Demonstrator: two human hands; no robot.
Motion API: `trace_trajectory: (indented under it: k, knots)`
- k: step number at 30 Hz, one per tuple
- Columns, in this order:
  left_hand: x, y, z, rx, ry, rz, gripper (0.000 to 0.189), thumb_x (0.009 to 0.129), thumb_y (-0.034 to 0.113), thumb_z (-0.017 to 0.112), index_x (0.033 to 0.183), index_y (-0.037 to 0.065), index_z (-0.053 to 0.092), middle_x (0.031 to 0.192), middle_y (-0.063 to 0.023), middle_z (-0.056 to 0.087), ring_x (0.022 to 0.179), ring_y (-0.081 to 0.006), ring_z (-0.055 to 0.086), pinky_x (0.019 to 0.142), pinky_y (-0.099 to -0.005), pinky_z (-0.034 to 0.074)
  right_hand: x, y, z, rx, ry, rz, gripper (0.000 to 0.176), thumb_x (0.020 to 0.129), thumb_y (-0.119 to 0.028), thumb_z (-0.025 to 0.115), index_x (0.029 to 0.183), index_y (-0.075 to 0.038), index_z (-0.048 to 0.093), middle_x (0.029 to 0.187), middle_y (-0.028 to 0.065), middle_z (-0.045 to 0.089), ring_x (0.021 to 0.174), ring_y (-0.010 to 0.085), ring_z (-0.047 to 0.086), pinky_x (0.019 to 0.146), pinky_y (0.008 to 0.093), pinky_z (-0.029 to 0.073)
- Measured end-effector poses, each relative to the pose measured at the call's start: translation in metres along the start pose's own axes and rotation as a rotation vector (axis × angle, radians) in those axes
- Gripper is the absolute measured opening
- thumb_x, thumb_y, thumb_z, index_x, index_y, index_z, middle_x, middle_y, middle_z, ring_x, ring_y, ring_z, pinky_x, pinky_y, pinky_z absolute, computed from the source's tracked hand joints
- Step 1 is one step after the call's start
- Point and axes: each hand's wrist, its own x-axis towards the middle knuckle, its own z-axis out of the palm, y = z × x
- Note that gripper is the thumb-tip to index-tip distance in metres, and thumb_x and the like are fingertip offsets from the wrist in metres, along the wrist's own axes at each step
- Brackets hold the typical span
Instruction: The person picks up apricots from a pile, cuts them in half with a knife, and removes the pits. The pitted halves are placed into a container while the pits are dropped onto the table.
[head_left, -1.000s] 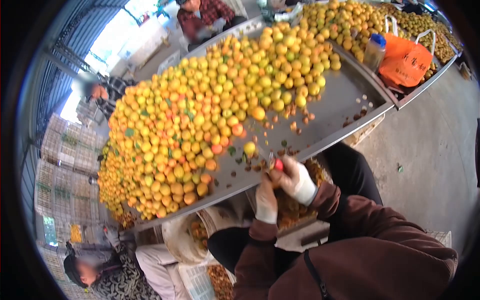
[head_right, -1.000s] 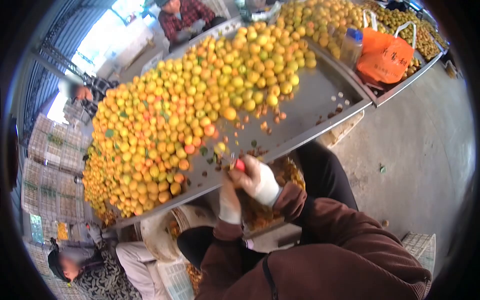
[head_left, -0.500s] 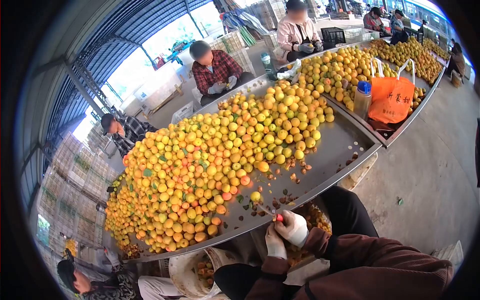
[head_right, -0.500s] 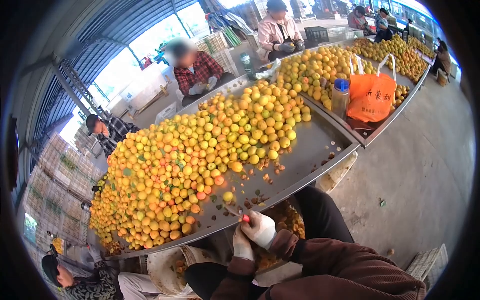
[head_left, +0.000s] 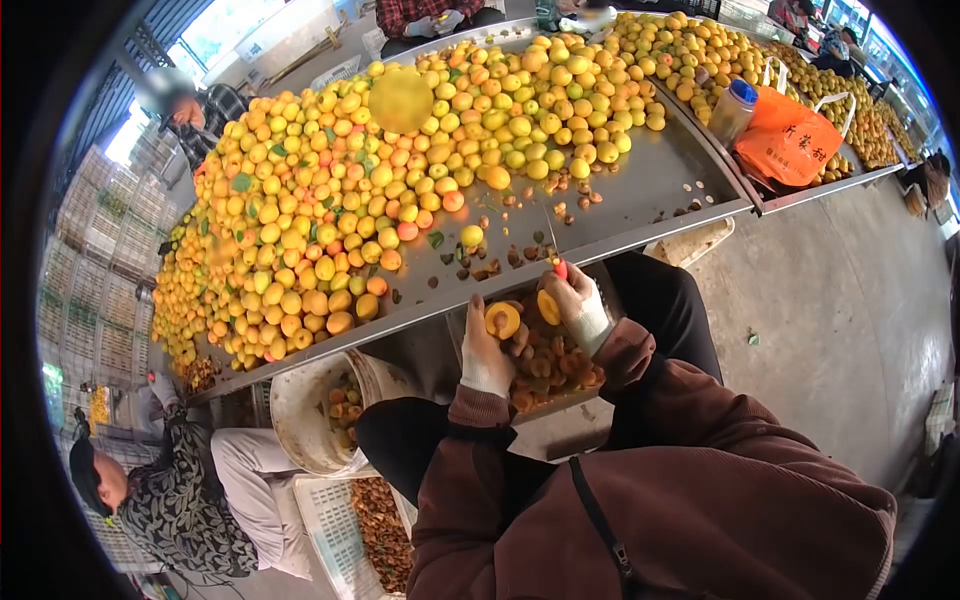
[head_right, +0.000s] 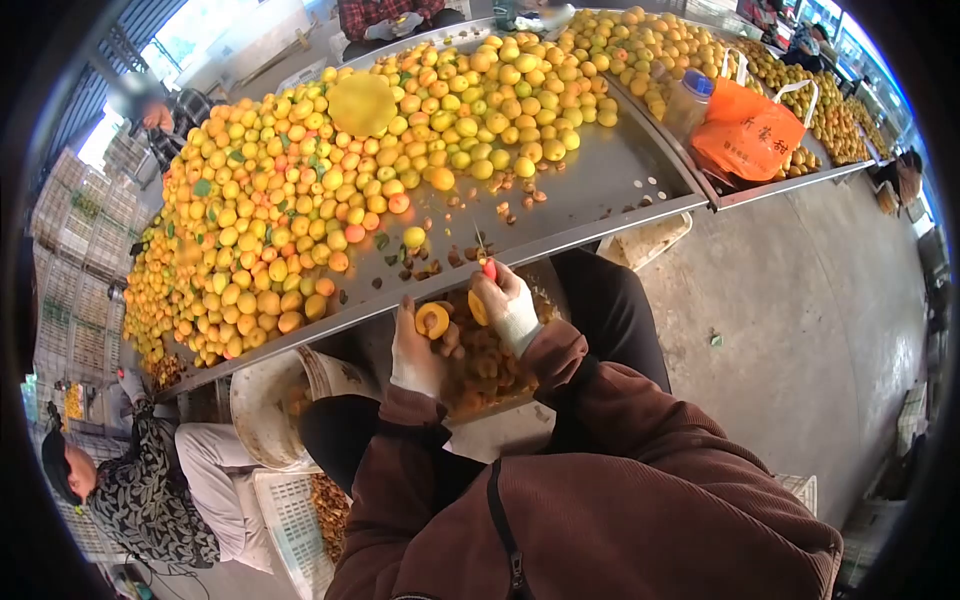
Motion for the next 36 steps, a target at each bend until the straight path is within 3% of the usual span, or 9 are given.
trace_trajectory:
  k: [3,8,20,23,25,27,29,31,36]
  knots:
    - [0.002,0.0,0.01,-0.001,0.182,0.019,0.043,0.1,0.046,0.04,0.093,0.006,0.056,0.064,-0.0018,0.042,0.053,-0.0133,0.037,0.05,-0.0279,0.03,0.004,-0.011,0.001,-0.664,-0.015,-0.177,0.018,0.091,-0.019,0.058,0.09,-0.002,0.057,0.069,0.0009,0.056,0.063,0.0097,0.052,0.058,0.026,0.044]
    - [0.003,-0.008,0.007,0.047,0.185,0.051,0.045,0.1,0.049,0.041,0.095,0.007,0.058,0.071,-0.0021,0.052,0.059,-0.0126,0.051,0.052,-0.0272,0.043,0.001,-0.062,0.026,0.319,-0.075,0.046,0.024,0.093,-0.019,0.055,0.073,-0.006,0.049,0.052,0.0008,0.046,0.037,0.0088,0.035,0.037,0.0244,0.029]
    - [0.019,-0.041,-0.008,0.167,0.09,0.025,0.045,0.101,0.043,0.039,0.101,0.004,0.061,0.078,-0.0035,0.061,0.065,-0.0123,0.06,0.057,-0.0271,0.049,-0.022,-0.063,0.053,-0.075,-0.165,-0.363,0.018,0.089,-0.008,0.058,0.073,-0.005,0.053,0.061,0.002,0.052,0.052,0.0111,0.047,0.049,0.0269,0.038]
    - [0.04,-0.062,-0.022,0.401,0.143,0.615,0.044,0.101,0.042,0.04,0.099,0.003,0.06,0.073,-0.0031,0.059,0.06,-0.0125,0.059,0.05,-0.0273,0.047,-0.021,-0.071,0.051,-0.494,-0.351,-0.592,0.012,0.083,-0.01,0.065,0.077,-0.002,0.058,0.064,0.0076,0.054,0.061,0.0147,0.053,0.057,0.0329,0.044]
    - [0.015,-0.031,-0.015,0.285,-0.023,0.116,0.042,0.1,0.04,0.041,0.095,0.003,0.059,0.07,-0.0032,0.058,0.052,-0.0124,0.056,0.044,-0.027,0.044,-0.021,-0.076,0.054,-0.416,-0.523,-0.522,0.013,0.082,-0.011,0.066,0.077,-0.002,0.058,0.063,0.0102,0.053,0.06,0.0158,0.053,0.056,0.0327,0.043]
    - [0.013,-0.029,-0.011,0.429,0.065,0.214,0.042,0.1,0.041,0.04,0.085,0.005,0.058,0.064,0.0002,0.051,0.046,-0.0104,0.05,0.039,-0.0258,0.038,-0.011,-0.073,0.053,-0.473,-0.548,-0.41,0.005,0.082,-0.005,0.063,0.082,-0.003,0.059,0.071,0.0025,0.058,0.066,0.0155,0.058,0.06,0.0288,0.046]
    - [0.009,-0.015,-0.009,0.3,0.139,-0.093,0.033,0.098,0.036,0.045,0.104,0.008,0.06,0.078,0.0026,0.053,0.064,-0.007,0.052,0.051,-0.0221,0.043,-0.002,-0.073,0.057,0.49,-0.446,0.158,0.02,0.087,-0.01,0.053,0.068,-0.009,0.046,0.059,-0.0003,0.044,0.046,0.0114,0.038,0.043,0.0266,0.03]
    - [0.003,-0.012,-0.002,0.284,0.133,-0.063,0.034,0.098,0.038,0.046,0.099,0.007,0.06,0.076,0.0028,0.051,0.064,-0.0076,0.051,0.053,-0.0226,0.043,0.002,-0.077,0.051,0.359,-0.417,0.076,0.025,0.087,-0.011,0.044,0.064,-0.012,0.034,0.054,-0.0008,0.031,0.042,0.0089,0.023,0.04,0.0263,0.019]
    - [0.024,-0.026,-0.017,0.367,0.157,-0.026,0.041,0.097,0.043,0.049,0.086,0.005,0.06,0.067,0.0013,0.053,0.052,-0.0089,0.052,0.044,-0.0233,0.041,0.013,-0.025,0.032,0.328,-0.511,0.12,0.01,0.088,-0.013,0.048,0.079,-0.011,0.048,0.073,0.0035,0.047,0.066,0.0188,0.047,0.062,0.0291,0.04]
